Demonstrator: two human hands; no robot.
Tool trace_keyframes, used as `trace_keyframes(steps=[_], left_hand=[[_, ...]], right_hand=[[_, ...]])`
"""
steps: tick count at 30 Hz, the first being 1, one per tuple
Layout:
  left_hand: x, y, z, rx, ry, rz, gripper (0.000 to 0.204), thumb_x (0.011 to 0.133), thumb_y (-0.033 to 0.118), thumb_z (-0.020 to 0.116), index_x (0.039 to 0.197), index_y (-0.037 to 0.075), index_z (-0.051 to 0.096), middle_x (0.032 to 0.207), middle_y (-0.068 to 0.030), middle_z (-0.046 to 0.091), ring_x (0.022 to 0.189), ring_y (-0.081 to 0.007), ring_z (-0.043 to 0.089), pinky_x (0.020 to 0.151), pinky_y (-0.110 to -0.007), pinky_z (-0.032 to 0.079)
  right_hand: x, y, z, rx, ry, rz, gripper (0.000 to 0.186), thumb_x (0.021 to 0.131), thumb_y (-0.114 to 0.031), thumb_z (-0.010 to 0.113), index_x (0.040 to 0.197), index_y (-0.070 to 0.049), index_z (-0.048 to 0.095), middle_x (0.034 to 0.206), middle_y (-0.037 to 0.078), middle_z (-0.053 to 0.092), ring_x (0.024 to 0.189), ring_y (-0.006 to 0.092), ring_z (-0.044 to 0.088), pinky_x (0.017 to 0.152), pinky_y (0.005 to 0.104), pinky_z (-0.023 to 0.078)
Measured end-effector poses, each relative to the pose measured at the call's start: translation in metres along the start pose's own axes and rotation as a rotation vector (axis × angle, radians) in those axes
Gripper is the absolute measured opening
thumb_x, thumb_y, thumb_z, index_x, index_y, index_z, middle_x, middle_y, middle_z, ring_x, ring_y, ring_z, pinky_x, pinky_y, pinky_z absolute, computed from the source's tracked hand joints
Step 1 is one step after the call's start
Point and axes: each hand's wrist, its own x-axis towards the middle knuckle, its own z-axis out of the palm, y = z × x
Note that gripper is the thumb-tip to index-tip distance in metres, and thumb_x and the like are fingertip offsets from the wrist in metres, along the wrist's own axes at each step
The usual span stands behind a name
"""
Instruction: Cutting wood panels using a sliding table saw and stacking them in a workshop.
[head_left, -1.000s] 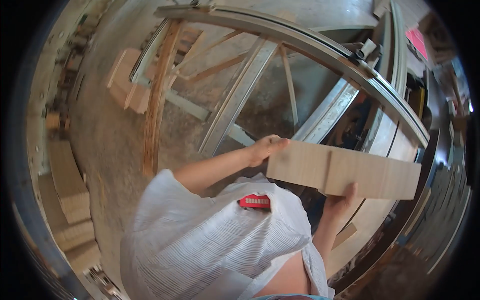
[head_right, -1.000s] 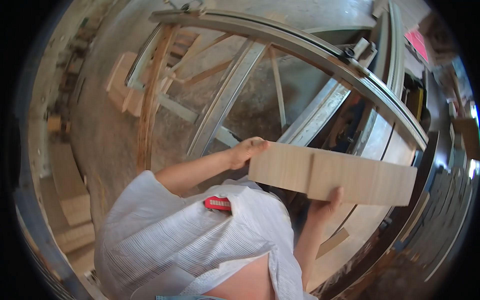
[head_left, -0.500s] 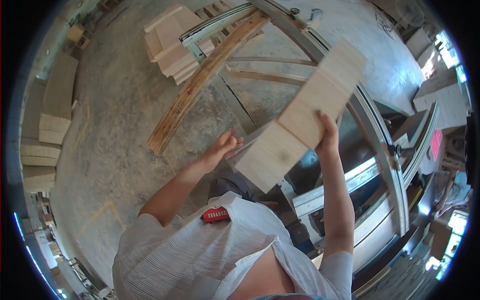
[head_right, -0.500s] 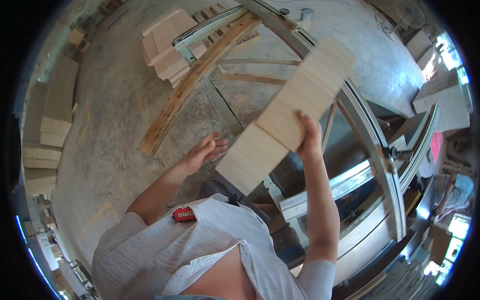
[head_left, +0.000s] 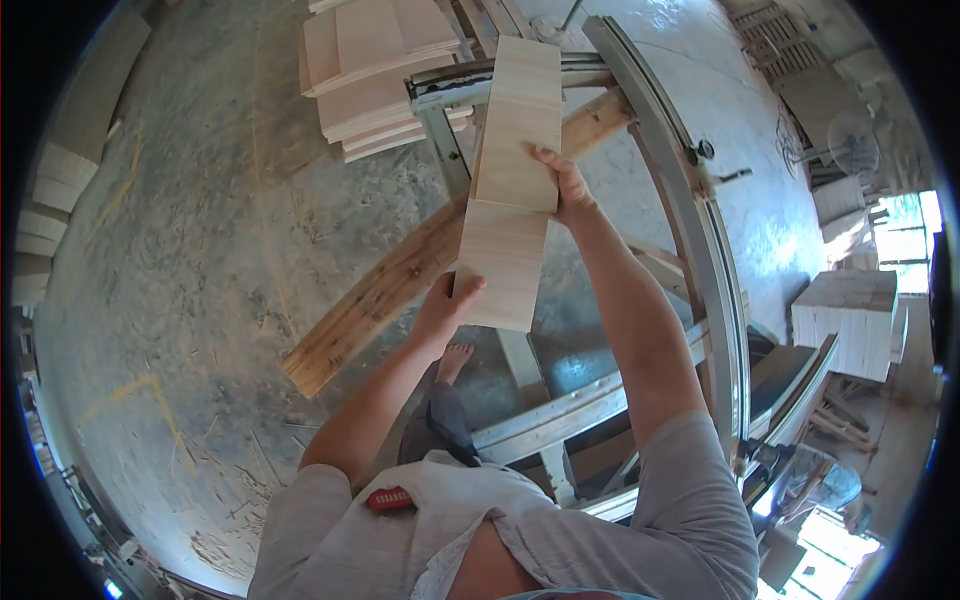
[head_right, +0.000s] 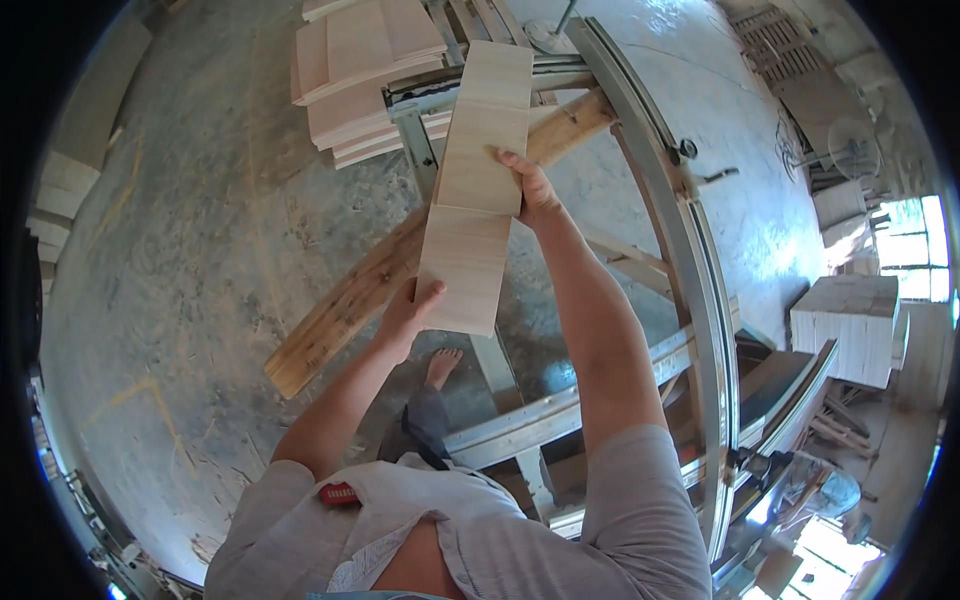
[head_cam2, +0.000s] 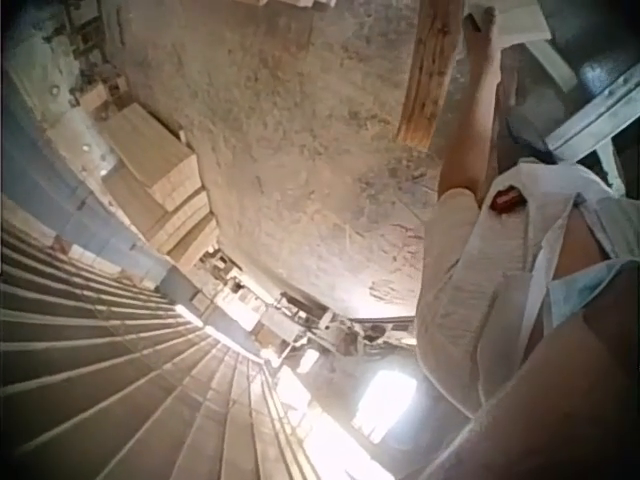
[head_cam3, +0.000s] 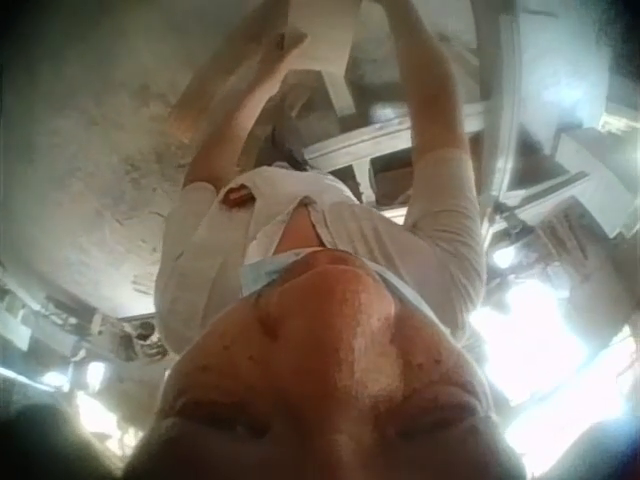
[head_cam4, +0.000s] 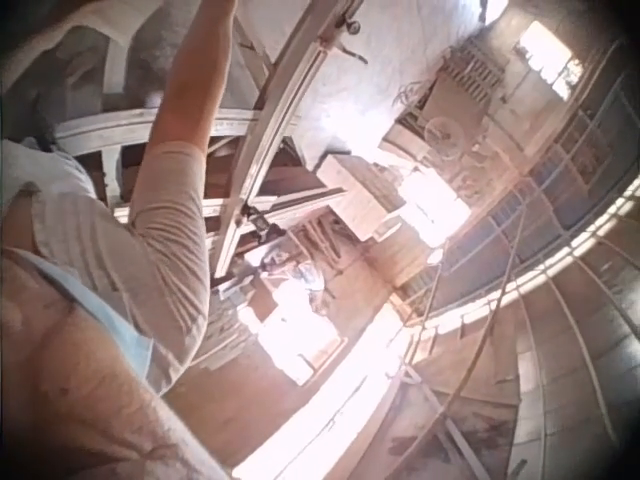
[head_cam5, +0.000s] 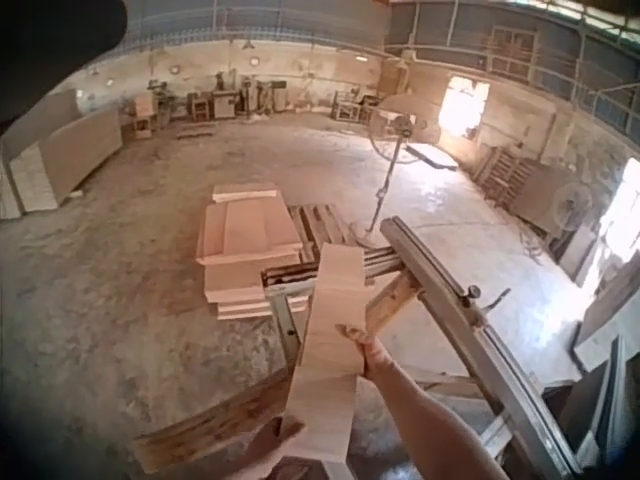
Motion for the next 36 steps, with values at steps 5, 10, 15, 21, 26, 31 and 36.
trace_keyframes(steps=[5,10,15,21,26,31,36], left_hand=[[0.051,0.034,-0.019,0.161,0.090,0.181,0.069,0.095,0.044,0.073,0.140,-0.003,0.049,0.123,-0.0163,0.065,0.113,-0.0218,0.062,0.095,-0.036,0.050],[0.073,0.035,-0.034,0.218,0.098,0.258,0.066,0.096,0.040,0.073,0.141,-0.003,0.049,0.127,-0.0186,0.064,0.114,-0.0244,0.063,0.097,-0.037,0.049],[0.082,0.040,-0.035,0.238,0.126,0.196,0.066,0.097,0.040,0.071,0.141,-0.003,0.050,0.128,-0.0204,0.064,0.116,-0.0262,0.063,0.098,-0.036,0.049],[0.102,0.017,-0.051,0.396,0.237,0.118,0.074,0.094,0.052,0.070,0.149,0.008,0.047,0.134,-0.0149,0.057,0.110,-0.0246,0.064,0.074,-0.039,0.059],[0.096,0.031,-0.021,0.578,0.230,0.074,0.073,0.093,0.049,0.071,0.146,0.003,0.048,0.143,-0.0235,0.038,0.123,-0.0352,0.056,0.093,-0.045,0.053],[0.117,0.032,-0.012,0.697,0.164,0.388,0.070,0.092,0.036,0.073,0.141,-0.006,0.047,0.130,-0.0238,0.057,0.116,-0.0307,0.059,0.101,-0.042,0.047],[-0.105,0.021,-0.021,0.746,0.564,0.506,0.058,0.100,0.015,0.066,0.151,0.001,0.041,0.147,-0.0217,0.052,0.127,-0.0327,0.059,0.106,-0.042,0.051]], right_hand=[[0.079,-0.005,-0.008,0.002,0.039,0.074,0.077,0.085,-0.044,0.078,0.145,-0.006,0.049,0.136,0.016,0.062,0.124,0.0303,0.060,0.108,0.0495,0.047],[0.106,-0.003,-0.003,-0.058,0.091,0.132,0.076,0.084,-0.046,0.078,0.143,-0.004,0.052,0.135,0.016,0.063,0.121,0.0291,0.063,0.103,0.0447,0.051],[0.096,-0.011,0.002,-0.640,0.372,0.090,0.064,0.087,-0.054,0.072,0.124,-0.001,0.067,0.119,0.014,0.069,0.106,0.0241,0.068,0.089,0.0360,0.055],[0.009,0.029,-0.014,-0.606,0.462,-0.152,0.051,0.093,-0.052,0.063,0.101,-0.002,0.070,0.084,0.008,0.067,0.073,0.0190,0.062,0.068,0.0356,0.053],[-0.168,0.067,-0.040,-0.299,0.521,-0.010,0.033,0.100,-0.033,0.062,0.111,-0.003,0.070,0.093,0.004,0.070,0.086,0.0147,0.069,0.075,0.0302,0.055],[-0.317,0.117,-0.090,-0.111,0.702,0.026,0.028,0.101,-0.026,0.063,0.112,-0.002,0.071,0.097,0.006,0.072,0.085,0.0145,0.069,0.074,0.0302,0.056],[-0.523,0.119,-0.061,-0.110,0.673,0.045,0.030,0.100,-0.025,0.063,0.113,0.001,0.070,0.092,0.005,0.071,0.082,0.0141,0.068,0.073,0.0301,0.056]])
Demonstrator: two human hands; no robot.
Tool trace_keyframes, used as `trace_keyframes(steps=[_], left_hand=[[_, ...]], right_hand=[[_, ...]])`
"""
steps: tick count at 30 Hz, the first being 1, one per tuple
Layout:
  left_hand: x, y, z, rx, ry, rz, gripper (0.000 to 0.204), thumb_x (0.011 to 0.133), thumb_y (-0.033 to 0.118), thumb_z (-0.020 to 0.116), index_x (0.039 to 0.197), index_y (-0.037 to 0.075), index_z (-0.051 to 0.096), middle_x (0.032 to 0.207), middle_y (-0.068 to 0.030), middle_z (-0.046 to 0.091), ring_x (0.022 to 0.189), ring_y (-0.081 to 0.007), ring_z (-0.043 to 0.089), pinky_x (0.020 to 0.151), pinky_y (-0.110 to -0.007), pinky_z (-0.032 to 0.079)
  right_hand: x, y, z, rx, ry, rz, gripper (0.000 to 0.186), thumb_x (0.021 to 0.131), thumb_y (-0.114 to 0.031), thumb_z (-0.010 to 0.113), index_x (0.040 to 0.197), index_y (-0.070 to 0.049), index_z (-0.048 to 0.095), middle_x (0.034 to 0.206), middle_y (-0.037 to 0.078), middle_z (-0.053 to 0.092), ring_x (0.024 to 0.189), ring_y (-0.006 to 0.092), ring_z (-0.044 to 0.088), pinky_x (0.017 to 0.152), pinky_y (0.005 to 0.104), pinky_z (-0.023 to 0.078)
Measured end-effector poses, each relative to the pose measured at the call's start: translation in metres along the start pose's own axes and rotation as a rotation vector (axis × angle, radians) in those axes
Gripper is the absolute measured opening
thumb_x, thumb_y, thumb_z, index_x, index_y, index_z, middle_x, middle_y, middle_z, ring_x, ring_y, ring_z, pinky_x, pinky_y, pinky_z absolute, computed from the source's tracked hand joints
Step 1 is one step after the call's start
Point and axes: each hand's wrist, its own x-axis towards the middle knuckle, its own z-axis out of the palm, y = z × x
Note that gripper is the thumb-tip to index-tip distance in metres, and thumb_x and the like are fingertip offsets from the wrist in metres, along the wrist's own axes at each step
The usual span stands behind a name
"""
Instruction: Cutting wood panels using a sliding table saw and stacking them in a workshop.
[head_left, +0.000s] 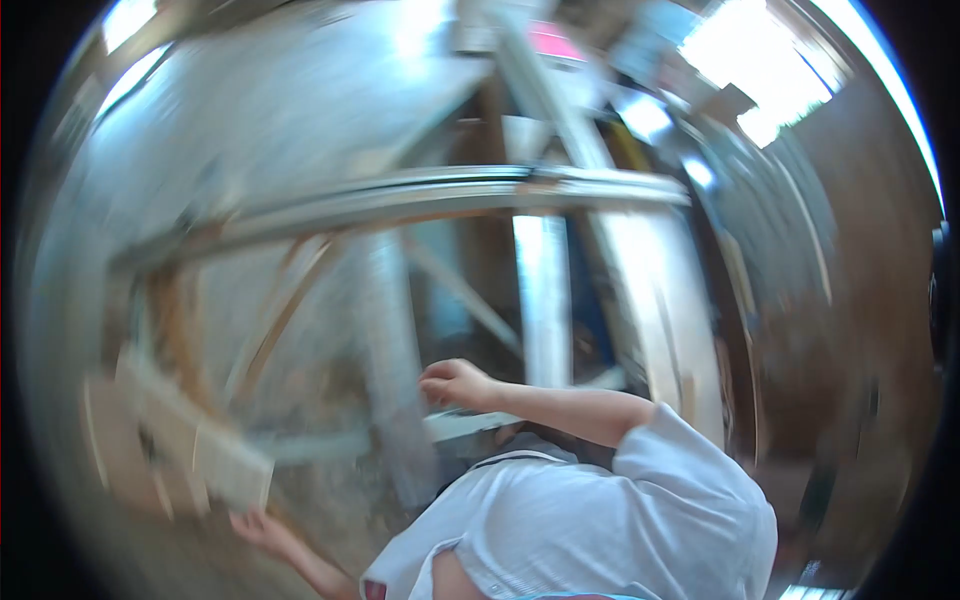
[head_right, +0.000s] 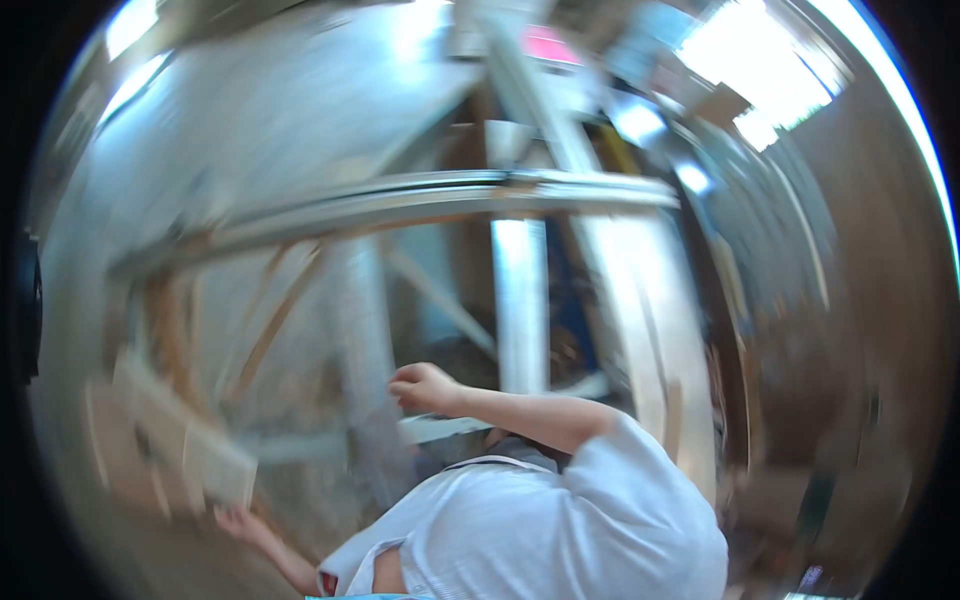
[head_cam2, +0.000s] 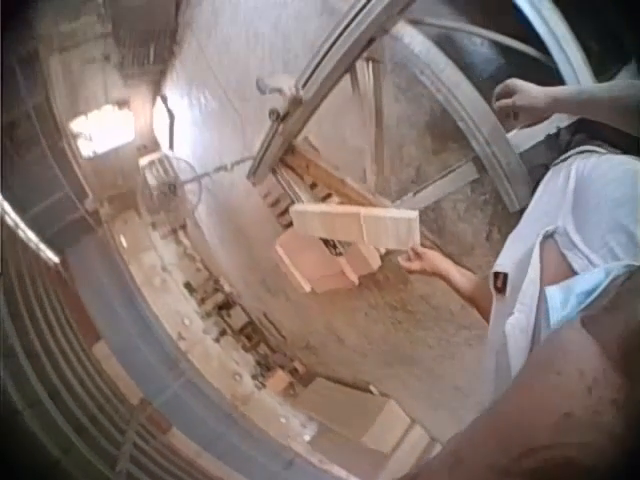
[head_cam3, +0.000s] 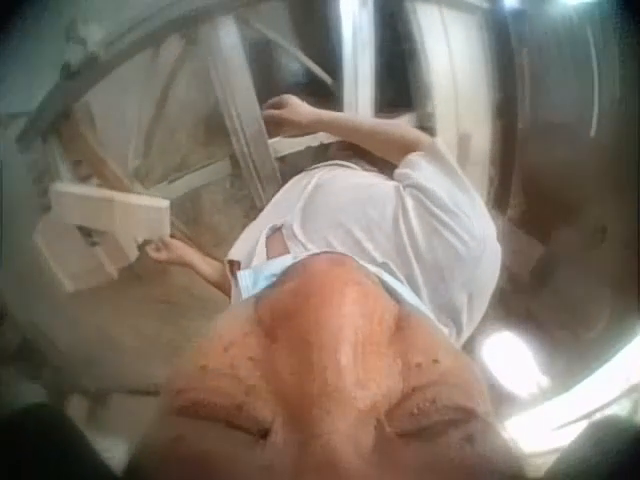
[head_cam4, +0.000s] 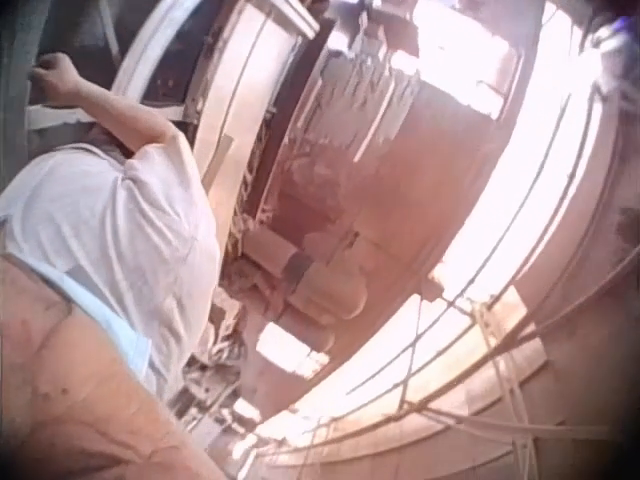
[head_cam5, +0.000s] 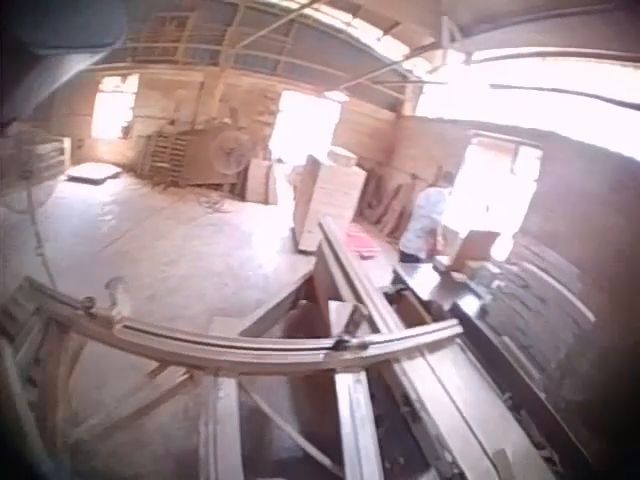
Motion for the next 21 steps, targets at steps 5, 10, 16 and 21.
trace_keyframes(steps=[5,10,16,21], left_hand=[[-0.236,0.126,0.048,-0.189,-0.376,0.112,0.055,0.100,0.013,0.064,0.150,0.003,0.043,0.135,-0.0137,0.057,0.109,-0.0245,0.063,0.089,-0.034,0.053],[-0.492,0.259,0.174,-0.371,-1.072,0.334,0.053,0.102,0.013,0.060,0.150,0.004,0.041,0.133,-0.0114,0.056,0.105,-0.0199,0.065,0.091,-0.032,0.052],[-0.788,0.361,0.256,-0.355,-1.800,0.539,0.052,0.099,0.004,0.065,0.147,0.004,0.045,0.127,-0.0091,0.059,0.105,-0.0150,0.061,0.091,-0.028,0.053],[-0.958,0.390,0.252,-0.274,-2.211,0.757,0.052,0.097,0.003,0.068,0.145,0.003,0.047,0.123,-0.0096,0.062,0.105,-0.0130,0.061,0.090,-0.027,0.053]], right_hand=[[-0.186,0.035,-0.155,0.086,0.110,-0.158,0.033,0.101,-0.031,0.061,0.112,-0.001,0.069,0.086,0.005,0.069,0.078,0.0125,0.066,0.073,0.0301,0.055],[-0.412,0.126,-0.344,0.271,0.624,-0.357,0.037,0.099,-0.037,0.064,0.107,-0.001,0.070,0.092,0.003,0.069,0.084,0.0127,0.068,0.073,0.0299,0.056],[-0.681,0.280,-0.522,0.559,1.362,-0.441,0.040,0.101,-0.042,0.059,0.109,-0.003,0.067,0.100,0.009,0.068,0.085,0.0189,0.069,0.070,0.0349,0.057],[-0.851,0.352,-0.574,0.761,1.623,-0.495,0.064,0.098,-0.059,0.058,0.117,0.002,0.057,0.112,0.015,0.060,0.101,0.0235,0.064,0.080,0.0355,0.056]])
